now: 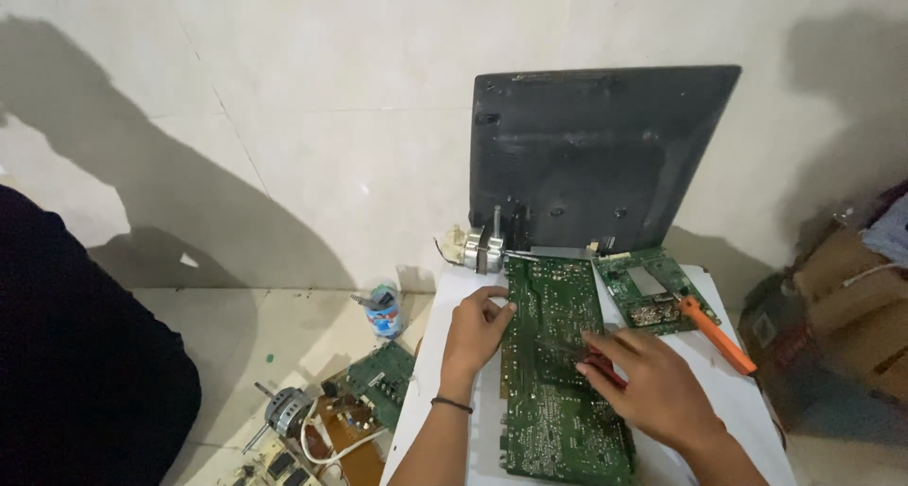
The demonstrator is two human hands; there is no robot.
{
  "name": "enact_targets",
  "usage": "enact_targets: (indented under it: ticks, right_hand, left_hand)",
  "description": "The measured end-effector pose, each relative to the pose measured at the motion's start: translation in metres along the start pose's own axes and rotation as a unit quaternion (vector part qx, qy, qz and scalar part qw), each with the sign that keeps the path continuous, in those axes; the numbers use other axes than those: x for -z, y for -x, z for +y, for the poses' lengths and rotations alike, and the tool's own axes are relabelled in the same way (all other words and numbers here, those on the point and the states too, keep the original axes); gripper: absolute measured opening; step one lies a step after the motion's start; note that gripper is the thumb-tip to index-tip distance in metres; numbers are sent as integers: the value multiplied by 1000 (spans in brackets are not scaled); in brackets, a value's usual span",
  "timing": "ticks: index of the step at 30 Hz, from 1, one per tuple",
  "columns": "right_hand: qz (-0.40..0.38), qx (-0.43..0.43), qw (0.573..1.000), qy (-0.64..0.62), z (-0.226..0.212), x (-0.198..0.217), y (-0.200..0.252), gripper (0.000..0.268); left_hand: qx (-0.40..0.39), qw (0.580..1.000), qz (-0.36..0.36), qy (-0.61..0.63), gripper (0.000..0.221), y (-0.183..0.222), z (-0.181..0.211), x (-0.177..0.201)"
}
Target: Using a utility knife to scrape and remove components or traces from a printed circuit board.
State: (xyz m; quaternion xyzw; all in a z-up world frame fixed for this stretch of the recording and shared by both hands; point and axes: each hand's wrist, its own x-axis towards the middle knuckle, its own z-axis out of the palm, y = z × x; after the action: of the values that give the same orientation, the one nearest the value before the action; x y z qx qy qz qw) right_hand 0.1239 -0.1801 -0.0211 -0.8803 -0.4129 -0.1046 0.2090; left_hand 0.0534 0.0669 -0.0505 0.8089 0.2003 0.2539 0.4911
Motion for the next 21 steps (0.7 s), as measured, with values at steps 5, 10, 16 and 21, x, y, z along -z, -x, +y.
enact_targets:
  ticks: [5, 10, 16, 21]
  right_hand:
    - [33, 64, 997, -11, -5, -10, -5, 39]
    - [29, 87, 996, 11, -8, -17, -12, 37]
    - [-14, 17, 999, 41, -4, -8, -12, 40]
    - [98, 57, 991, 71, 8, -4, -13, 37]
  left_hand:
    - [-4, 1000, 13, 27, 18, 2, 2, -2]
    - [16, 1000, 18, 8, 13, -2, 1, -5]
    - [28, 999, 22, 6, 17, -5, 2, -4]
    - [14, 999, 22, -27, 28, -10, -1, -6]
